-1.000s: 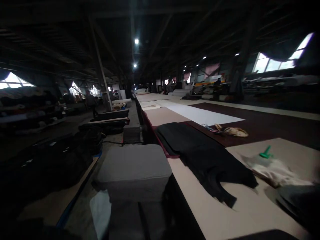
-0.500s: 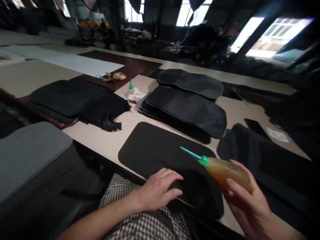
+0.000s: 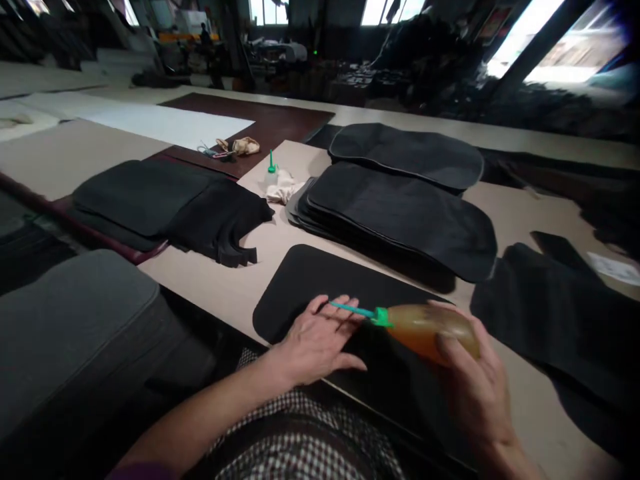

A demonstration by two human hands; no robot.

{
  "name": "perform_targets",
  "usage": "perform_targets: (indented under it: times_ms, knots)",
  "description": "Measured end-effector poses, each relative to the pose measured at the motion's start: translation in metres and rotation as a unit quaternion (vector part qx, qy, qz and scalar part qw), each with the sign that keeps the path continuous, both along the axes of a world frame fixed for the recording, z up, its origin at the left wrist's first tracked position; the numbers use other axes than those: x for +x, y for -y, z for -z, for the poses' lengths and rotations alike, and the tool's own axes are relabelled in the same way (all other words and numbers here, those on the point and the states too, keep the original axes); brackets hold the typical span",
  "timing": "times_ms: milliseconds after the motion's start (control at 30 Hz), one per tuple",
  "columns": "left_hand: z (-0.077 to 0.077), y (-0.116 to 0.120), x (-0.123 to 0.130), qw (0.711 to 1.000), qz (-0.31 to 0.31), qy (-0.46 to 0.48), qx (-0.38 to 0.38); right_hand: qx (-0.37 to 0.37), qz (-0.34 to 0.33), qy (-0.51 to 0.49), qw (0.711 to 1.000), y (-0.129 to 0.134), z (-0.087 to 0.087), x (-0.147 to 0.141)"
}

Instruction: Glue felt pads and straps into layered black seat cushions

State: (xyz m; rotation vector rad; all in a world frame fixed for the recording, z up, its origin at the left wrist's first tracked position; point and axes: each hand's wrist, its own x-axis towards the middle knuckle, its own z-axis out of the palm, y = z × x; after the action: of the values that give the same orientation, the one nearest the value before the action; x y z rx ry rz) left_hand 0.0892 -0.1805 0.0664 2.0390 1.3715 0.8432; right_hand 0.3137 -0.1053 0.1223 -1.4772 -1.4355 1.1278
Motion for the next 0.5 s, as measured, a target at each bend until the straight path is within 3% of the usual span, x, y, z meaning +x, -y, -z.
perform_targets:
  times_ms: [100, 233, 367, 500]
  knots:
    - [0.019, 0.004, -0.007, 1.0, -0.021, 0.015, 0.007, 0.034, -0.092, -0.004, 0.995, -0.004, 0.0, -0.033]
    - [0.039, 0.015, -0.002, 0.999, -0.044, 0.029, -0.011, 0.017, -0.235, -0.035, 0.971, -0.007, 0.012, -0.074]
    - [0.042, 0.017, 0.001, 0.997, -0.048, -0.018, -0.064, 0.1, -0.369, 0.028, 0.924, -0.012, 0.03, -0.101]
    - [0.04, 0.019, -0.002, 0.993, -0.059, -0.082, -0.056, 0.165, -0.438, 0.058, 0.882, -0.014, 0.041, -0.114]
